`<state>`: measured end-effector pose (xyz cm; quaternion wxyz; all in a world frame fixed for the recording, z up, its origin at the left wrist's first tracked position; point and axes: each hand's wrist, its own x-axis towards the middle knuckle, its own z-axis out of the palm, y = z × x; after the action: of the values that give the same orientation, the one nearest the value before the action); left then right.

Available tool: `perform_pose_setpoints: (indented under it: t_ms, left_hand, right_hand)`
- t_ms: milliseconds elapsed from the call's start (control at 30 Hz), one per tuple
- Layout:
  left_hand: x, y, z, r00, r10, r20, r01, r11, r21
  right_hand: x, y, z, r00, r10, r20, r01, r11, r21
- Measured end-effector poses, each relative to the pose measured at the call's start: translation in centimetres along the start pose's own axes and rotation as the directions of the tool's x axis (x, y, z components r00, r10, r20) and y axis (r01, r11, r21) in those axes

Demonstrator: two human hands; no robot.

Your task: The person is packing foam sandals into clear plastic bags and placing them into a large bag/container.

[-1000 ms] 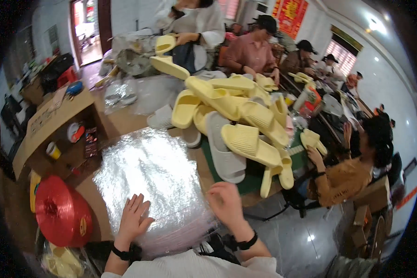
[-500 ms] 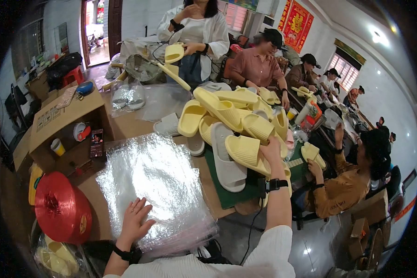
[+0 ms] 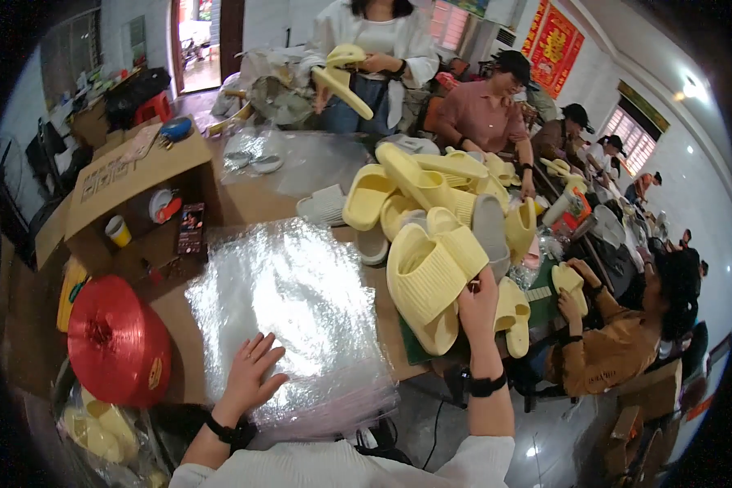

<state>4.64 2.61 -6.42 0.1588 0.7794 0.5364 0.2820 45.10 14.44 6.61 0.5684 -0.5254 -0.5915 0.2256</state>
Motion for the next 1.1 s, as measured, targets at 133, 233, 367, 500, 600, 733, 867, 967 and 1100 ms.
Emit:
perform_pose_setpoints:
  t_ms: [133, 233, 367, 500, 600, 733, 867, 967, 1100]
  left_hand:
    - [0.4, -0.2, -0.1, 0.999, 0.037, 0.007, -0.037, 0.999, -0.001]
    - [-0.1, -0.6, 0.2, 0.999, 0.033, 0.002, -0.033, 0.999, 0.004]
    - [-0.1, -1.0, 0.4, 0.998, 0.042, 0.037, -0.042, 0.999, 0.001]
    - [-0.2, -1.3, 0.8, 0.998, 0.054, 0.027, -0.054, 0.998, 0.014]
    - [-0.4, -1.3, 0.8, 0.998, 0.051, 0.037, -0.052, 0.998, 0.018]
    - [-0.4, -1.7, 1.1, 0.996, 0.076, 0.046, -0.078, 0.995, 0.055]
    - [-0.2, -2.1, 1.3, 0.994, 0.066, 0.092, -0.073, 0.994, 0.077]
    - [-0.1, -1.7, 0.6, 0.983, 0.081, 0.168, -0.099, 0.990, 0.102]
    - [0.2, -0.2, 0.2, 0.960, 0.009, 0.280, -0.065, 0.979, 0.191]
  right_hand:
    - [-3.4, -1.8, 5.4, 0.981, 0.048, 0.187, -0.076, 0.987, 0.143]
    - [-5.1, -1.8, 10.8, 0.942, 0.065, 0.330, -0.140, 0.968, 0.209]
    - [-6.7, -0.6, 17.2, 0.854, 0.177, 0.490, -0.161, 0.984, -0.075]
    - [-8.1, 2.6, 20.4, 0.764, -0.179, 0.620, 0.480, 0.800, -0.360]
    - [-8.2, 3.3, 21.2, 0.744, -0.115, 0.658, 0.498, 0.752, -0.432]
    - [-7.7, 4.4, 21.1, 0.762, -0.140, 0.632, 0.478, 0.780, -0.404]
    - [-7.6, 3.4, 20.4, 0.823, -0.108, 0.558, 0.365, 0.854, -0.372]
    - [-8.3, 4.2, 17.9, 0.871, -0.136, 0.472, 0.350, 0.845, -0.404]
    - [-10.2, 2.2, 12.6, 0.940, -0.020, 0.342, 0.085, 0.981, -0.176]
